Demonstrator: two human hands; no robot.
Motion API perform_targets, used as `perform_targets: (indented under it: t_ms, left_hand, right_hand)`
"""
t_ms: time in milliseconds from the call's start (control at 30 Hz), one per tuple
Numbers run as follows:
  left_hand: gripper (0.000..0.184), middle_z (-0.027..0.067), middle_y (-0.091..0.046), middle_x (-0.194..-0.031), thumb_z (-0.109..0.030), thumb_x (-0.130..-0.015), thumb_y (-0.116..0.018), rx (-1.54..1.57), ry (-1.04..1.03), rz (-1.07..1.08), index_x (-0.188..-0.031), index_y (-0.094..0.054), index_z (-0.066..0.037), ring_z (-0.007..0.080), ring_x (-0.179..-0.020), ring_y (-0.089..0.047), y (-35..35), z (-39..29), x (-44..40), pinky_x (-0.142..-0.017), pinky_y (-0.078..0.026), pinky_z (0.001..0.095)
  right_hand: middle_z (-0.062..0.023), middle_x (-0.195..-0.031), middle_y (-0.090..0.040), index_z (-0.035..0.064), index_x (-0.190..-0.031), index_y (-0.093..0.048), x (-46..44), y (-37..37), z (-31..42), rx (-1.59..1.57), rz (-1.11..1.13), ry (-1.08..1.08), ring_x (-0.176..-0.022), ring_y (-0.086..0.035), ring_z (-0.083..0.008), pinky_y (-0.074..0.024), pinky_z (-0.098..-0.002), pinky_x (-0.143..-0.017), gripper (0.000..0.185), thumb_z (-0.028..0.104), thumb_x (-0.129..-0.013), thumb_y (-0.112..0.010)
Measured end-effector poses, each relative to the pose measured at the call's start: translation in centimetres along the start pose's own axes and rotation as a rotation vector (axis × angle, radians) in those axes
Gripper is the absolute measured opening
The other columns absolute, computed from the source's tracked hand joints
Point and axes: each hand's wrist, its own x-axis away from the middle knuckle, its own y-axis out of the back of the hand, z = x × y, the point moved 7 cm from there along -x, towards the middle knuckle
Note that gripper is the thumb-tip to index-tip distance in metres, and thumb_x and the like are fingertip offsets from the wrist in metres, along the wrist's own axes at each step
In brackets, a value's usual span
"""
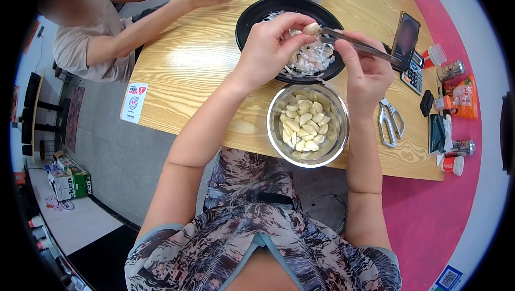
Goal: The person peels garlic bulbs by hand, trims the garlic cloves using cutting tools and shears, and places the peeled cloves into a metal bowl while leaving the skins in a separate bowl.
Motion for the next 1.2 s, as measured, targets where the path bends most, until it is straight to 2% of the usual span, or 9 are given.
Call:
perform_targets:
  t_ms: [67, 200, 367, 600, 767, 800, 867, 967, 1200]
  left_hand:
    - [0.023, 0.0000, -0.070, -0.086, -0.004, -0.085, -0.070, -0.162, -0.065, -0.019, -0.108, -0.068, -0.002, 0.0025, -0.064, -0.055, 0.1, -1.0, 0.0, -0.055, -0.044, 0.0194]
    - [0.024, -0.0001, -0.069, -0.081, -0.006, -0.083, -0.072, -0.210, -0.159, -0.051, -0.106, -0.069, -0.003, 0.0035, -0.056, -0.047, 0.0, -1.8, 0.2, -0.050, -0.039, 0.0198]
    - [0.023, 0.0063, -0.070, -0.087, -0.002, -0.084, -0.069, -0.256, -0.317, -0.088, -0.107, -0.068, -0.001, 0.0109, -0.071, -0.068, 0.0, -1.8, 0.4, -0.058, -0.051, 0.0223]
    - [0.023, 0.0092, -0.070, -0.089, 0.002, -0.085, -0.067, -0.311, -0.331, -0.064, -0.108, -0.067, -0.001, 0.0167, -0.082, -0.072, -0.1, -1.9, 0.6, -0.064, -0.055, 0.0248]
    - [0.022, 0.0064, -0.070, -0.088, 0.000, -0.086, -0.067, -0.359, -0.240, -0.105, -0.108, -0.067, -0.002, 0.0081, -0.062, -0.060, 0.2, -1.7, 0.5, -0.055, -0.048, 0.0215]
    - [0.022, 0.0064, -0.070, -0.088, 0.000, -0.086, -0.067, -0.360, -0.240, -0.105, -0.108, -0.067, -0.002, 0.0081, -0.062, -0.060, 0.3, -1.8, 0.5, -0.055, -0.048, 0.0215]
    - [0.028, 0.0021, -0.067, -0.089, 0.000, -0.086, -0.066, -0.166, -0.001, -0.086, -0.113, -0.068, -0.006, 0.0032, -0.060, -0.049, 0.6, -0.3, 0.3, -0.054, -0.043, 0.0189]
    - [0.034, -0.0018, -0.062, -0.091, -0.001, -0.087, -0.066, -0.032, 0.055, -0.026, -0.120, -0.067, -0.009, 0.0010, -0.065, -0.048, 0.5, 0.2, 0.2, -0.056, -0.042, 0.0172]
    - [0.032, -0.0042, -0.058, -0.088, -0.006, -0.089, -0.068, -0.091, -0.047, 0.087, -0.121, -0.066, -0.009, -0.0002, -0.066, -0.046, -0.2, -0.1, -0.1, -0.057, -0.039, 0.0156]
  right_hand:
    - [-0.0082, -0.096, -0.069, -0.0039, -0.104, -0.065, -0.1, 0.4, -0.1, 0.000, -0.051, -0.006, -0.085, -0.065, -0.0118, -0.0511, -0.0225, -0.076, 0.023, -0.004, -0.083, -0.073]
    - [-0.0081, -0.096, -0.068, -0.0042, -0.104, -0.065, -0.2, 0.3, -0.2, 0.020, -0.055, -0.009, -0.086, -0.064, -0.0114, -0.0503, -0.0220, -0.077, 0.022, -0.003, -0.083, -0.073]
    - [-0.0082, -0.096, -0.068, -0.0047, -0.104, -0.065, -0.1, 0.3, -0.6, -0.023, -0.057, -0.019, -0.086, -0.064, -0.0116, -0.0502, -0.0215, -0.077, 0.022, -0.003, -0.083, -0.073]
    - [-0.0094, -0.095, -0.069, -0.0052, -0.099, -0.067, 0.1, 0.1, 0.0, 0.021, -0.046, 0.007, -0.083, -0.066, -0.0123, -0.0523, -0.0221, -0.075, 0.017, -0.006, -0.083, -0.072]
    - [-0.0094, -0.093, -0.070, -0.0046, -0.097, -0.069, 0.6, -0.8, 0.4, 0.075, 0.056, 0.091, -0.082, -0.066, -0.0121, -0.0529, -0.0221, -0.073, 0.016, -0.008, -0.081, -0.072]
    - [-0.0094, -0.093, -0.070, -0.0046, -0.097, -0.069, 0.5, -0.8, 0.4, 0.073, 0.056, 0.091, -0.082, -0.066, -0.0121, -0.0529, -0.0221, -0.073, 0.016, -0.008, -0.081, -0.072]
    - [-0.0091, -0.093, -0.070, -0.0042, -0.097, -0.069, 0.4, -0.6, 0.2, 0.065, 0.042, 0.064, -0.082, -0.066, -0.0120, -0.0530, -0.0222, -0.073, 0.017, -0.008, -0.081, -0.072]
    - [-0.0087, -0.092, -0.070, -0.0042, -0.097, -0.069, 0.3, -0.5, 0.3, 0.041, 0.036, 0.040, -0.082, -0.066, -0.0121, -0.0527, -0.0219, -0.073, 0.016, -0.007, -0.081, -0.073]
    - [-0.0100, -0.091, -0.071, -0.0054, -0.098, -0.068, -0.2, 0.4, 0.2, 0.023, 0.012, 0.012, -0.081, -0.067, -0.0125, -0.0524, -0.0212, -0.072, 0.017, -0.006, -0.082, -0.073]
